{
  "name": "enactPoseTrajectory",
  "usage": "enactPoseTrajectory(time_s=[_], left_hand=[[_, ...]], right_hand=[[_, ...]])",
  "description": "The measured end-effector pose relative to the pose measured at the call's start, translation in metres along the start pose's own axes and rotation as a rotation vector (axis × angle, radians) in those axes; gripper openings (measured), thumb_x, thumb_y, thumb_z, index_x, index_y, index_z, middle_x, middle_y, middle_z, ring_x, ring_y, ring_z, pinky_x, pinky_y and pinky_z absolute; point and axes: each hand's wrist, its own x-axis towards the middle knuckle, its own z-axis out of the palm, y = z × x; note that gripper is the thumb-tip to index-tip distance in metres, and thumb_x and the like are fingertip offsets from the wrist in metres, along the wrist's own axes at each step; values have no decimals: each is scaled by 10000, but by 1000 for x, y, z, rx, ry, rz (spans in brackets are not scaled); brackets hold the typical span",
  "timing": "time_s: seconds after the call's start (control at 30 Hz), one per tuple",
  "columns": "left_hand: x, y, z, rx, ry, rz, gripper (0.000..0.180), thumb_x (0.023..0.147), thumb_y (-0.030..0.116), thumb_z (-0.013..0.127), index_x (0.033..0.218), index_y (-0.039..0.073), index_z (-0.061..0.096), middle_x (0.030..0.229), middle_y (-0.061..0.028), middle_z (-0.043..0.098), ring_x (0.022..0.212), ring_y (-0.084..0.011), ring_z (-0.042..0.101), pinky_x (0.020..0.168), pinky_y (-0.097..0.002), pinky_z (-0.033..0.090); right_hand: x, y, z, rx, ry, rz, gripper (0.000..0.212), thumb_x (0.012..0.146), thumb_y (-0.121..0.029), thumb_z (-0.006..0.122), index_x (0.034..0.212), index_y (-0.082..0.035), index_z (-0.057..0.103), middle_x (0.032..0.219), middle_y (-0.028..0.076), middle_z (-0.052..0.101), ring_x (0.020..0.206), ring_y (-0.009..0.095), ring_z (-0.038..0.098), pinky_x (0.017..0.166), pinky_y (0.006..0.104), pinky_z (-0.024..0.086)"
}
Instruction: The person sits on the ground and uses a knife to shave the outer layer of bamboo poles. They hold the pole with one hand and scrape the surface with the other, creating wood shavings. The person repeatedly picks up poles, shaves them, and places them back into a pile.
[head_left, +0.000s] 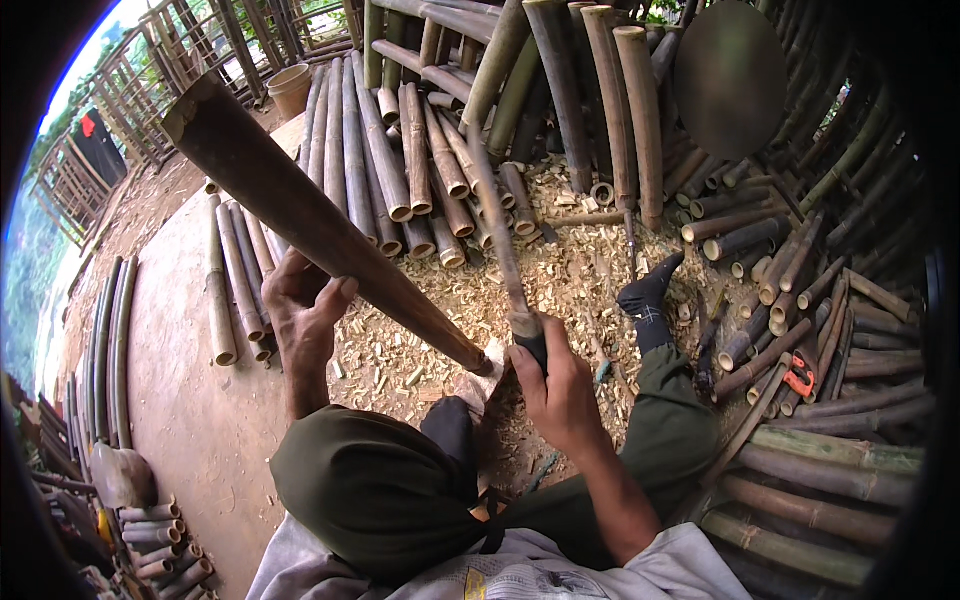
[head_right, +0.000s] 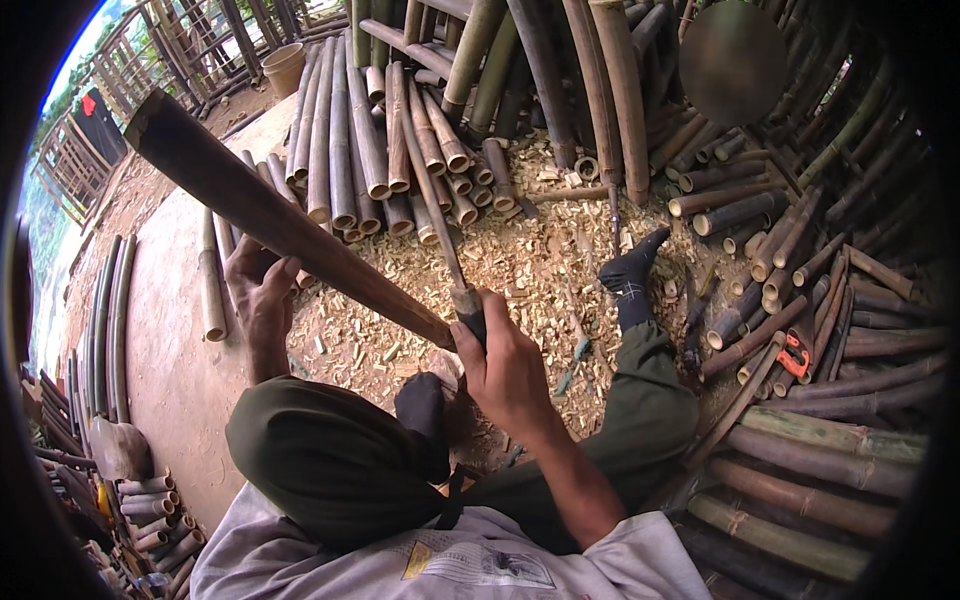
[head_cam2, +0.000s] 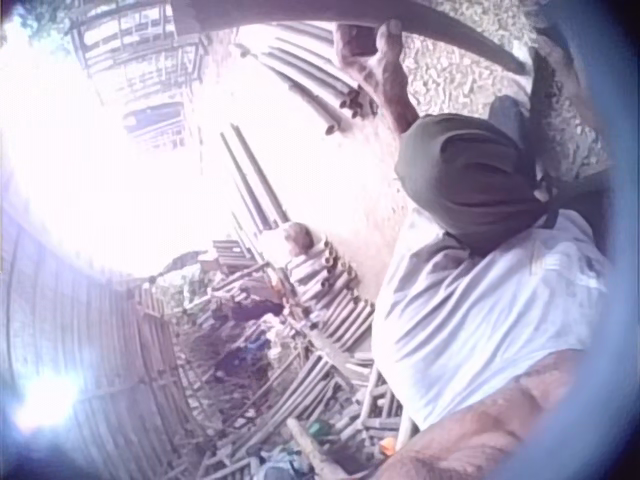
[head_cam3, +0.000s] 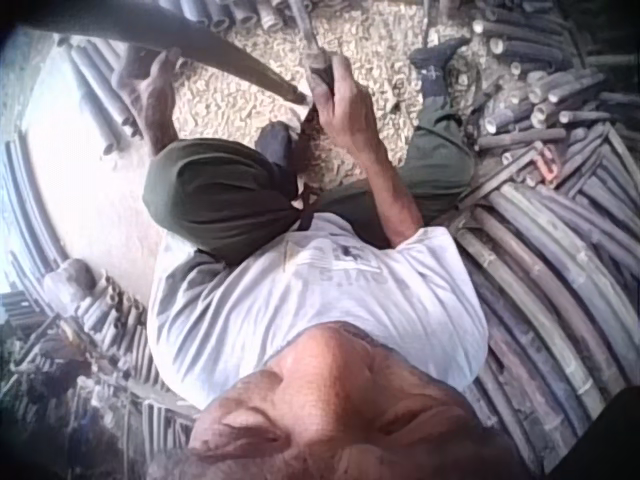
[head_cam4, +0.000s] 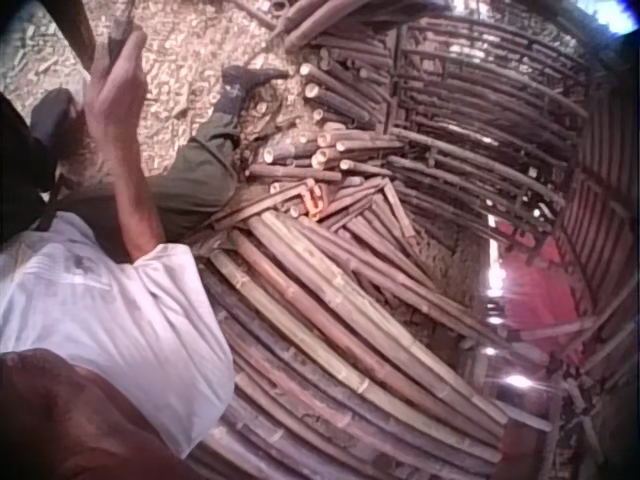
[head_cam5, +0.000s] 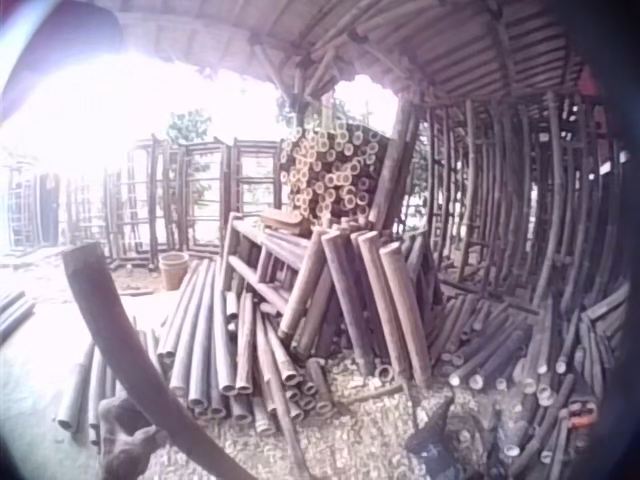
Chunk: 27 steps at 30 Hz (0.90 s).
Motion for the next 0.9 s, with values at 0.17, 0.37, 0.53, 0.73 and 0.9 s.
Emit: enactPoseTrajectory(time_s=[0.17, 0.37, 0.53, 0.73, 0.9], left_hand=[[5, 3, 9, 39, -65, 47, 405, 814, 14, 761, 1201, -63, 668, 1073, -85, 727, 988, -151, 687, 917, -289, 540], [2, 11, 3, 49, -38, 73, 372, 849, 32, 781, 1191, -56, 666, 1068, -92, 728, 977, -158, 683, 906, -296, 537], [-8, 8, 9, 86, -7, 22, 402, 840, 19, 812, 1204, -72, 667, 1097, -105, 731, 1000, -173, 689, 924, -318, 542], [3, 13, 18, 85, -36, 47, 439, 824, 70, 839, 1206, -72, 675, 1094, -109, 729, 1018, -180, 685, 939, -334, 537], [-3, 9, -1, 232, -58, 104, 459, 836, 103, 839, 1221, -78, 668, 1099, -106, 722, 1026, -195, 686, 960, -343, 533]], right_hand=[[-44, 161, 84, -583, -312, 298, 349, 1044, -307, 566, 1171, 1, 461, 818, 256, 682, 757, 411, 724, 667, 538, 570], [-14, 147, 70, -182, -316, 454, 404, 1016, -353, 562, 1169, 15, 502, 995, 341, 686, 987, 522, 671, 815, 603, 509], [7, 24, 0, -44, -177, 231, 395, 1039, -356, 586, 1158, 11, 500, 881, 282, 677, 866, 492, 696, 704, 560, 503], [-26, 94, 65, -94, 200, -213, 422, 1019, -192, 600, 1349, 23, 448, 958, 283, 702, 845, 485, 718, 734, 504, 585], [-78, 178, 83, -423, -390, 465, 391, 1030, -333, 527, 1229, 0, 472, 1007, 345, 691, 942, 549, 675, 835, 644, 518]])
